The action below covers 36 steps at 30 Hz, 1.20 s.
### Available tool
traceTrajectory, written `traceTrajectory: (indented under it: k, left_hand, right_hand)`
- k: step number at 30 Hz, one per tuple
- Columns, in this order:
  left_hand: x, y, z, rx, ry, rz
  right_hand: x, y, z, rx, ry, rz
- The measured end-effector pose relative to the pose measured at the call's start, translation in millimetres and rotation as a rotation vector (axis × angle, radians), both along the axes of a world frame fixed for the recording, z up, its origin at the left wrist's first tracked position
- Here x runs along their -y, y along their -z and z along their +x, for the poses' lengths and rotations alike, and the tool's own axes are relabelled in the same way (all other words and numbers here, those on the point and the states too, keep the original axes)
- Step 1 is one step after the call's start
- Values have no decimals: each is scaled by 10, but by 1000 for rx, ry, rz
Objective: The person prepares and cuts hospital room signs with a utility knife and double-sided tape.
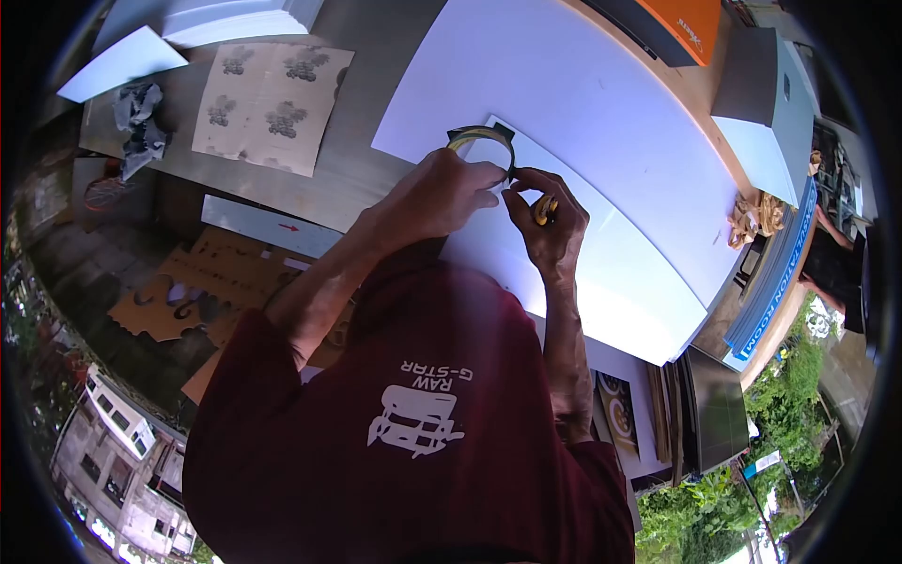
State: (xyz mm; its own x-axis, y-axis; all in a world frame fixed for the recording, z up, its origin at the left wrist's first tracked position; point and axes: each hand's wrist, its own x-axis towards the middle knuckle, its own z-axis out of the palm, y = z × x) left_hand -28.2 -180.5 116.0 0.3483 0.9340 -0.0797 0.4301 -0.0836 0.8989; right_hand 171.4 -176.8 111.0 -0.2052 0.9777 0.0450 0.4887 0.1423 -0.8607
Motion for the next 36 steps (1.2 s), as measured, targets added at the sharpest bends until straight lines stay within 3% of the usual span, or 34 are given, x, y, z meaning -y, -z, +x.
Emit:
traceTrajectory:
  k: [8, 31, 36]
  left_hand:
    - [-8, -189, 27, -175, 72, 32]
    - [-19, -199, 73, -88, 85, 73]
    - [1, -91, 112, -51, 71, 90]
  right_hand:
    - [62, -108, -28, 37, 56, -19]
    - [186, -94, 12, 18, -40, -7]
    - [204, -81, -7, 20, 9, -122]
